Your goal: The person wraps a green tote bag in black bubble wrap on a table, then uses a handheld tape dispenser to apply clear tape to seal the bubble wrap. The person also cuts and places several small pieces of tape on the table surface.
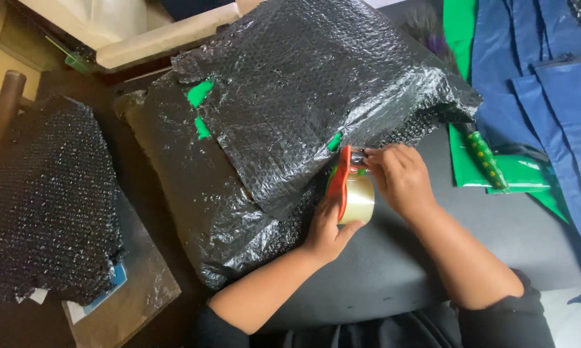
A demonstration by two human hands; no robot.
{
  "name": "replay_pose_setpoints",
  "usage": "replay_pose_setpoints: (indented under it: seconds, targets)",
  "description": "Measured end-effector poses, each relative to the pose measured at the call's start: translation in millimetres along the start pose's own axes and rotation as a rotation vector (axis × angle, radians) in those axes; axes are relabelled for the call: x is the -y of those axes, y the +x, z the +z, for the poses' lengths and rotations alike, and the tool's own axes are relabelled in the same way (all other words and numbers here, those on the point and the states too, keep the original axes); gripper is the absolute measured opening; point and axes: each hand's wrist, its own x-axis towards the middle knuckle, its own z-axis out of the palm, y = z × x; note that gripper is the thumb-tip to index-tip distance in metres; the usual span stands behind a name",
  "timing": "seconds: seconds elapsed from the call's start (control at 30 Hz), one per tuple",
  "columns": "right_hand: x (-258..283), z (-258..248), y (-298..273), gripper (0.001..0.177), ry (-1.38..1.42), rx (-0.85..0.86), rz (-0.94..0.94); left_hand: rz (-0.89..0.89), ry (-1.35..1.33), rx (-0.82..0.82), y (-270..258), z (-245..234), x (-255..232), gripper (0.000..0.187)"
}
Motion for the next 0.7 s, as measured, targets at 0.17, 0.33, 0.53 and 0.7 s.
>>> replay_pose_setpoints:
  seconds: [0.17, 0.33, 0.53, 0.7]
  targets:
    - [6, -7, -1, 0.011, -0.112, 0.016, -0.075, -0.016, 0.045, 0.037, -40, 17, 50, 0.055]
    - [11, -21, 4, 0.013, -0.179, 0.040, -0.081, -0.066, 0.065, 0.086, -75, 45, 102, 0.039]
    - [26, -46, 18, 0.021, -0.108, 0.078, -0.010, -0.040, 0.021, 0.077, -55, 34, 83, 0.038]
    - [15, -54, 15, 0.020, 0.376, 0.172, 0.359, 0.034, 0.031, 0.092, -37, 20, 62, 0.042]
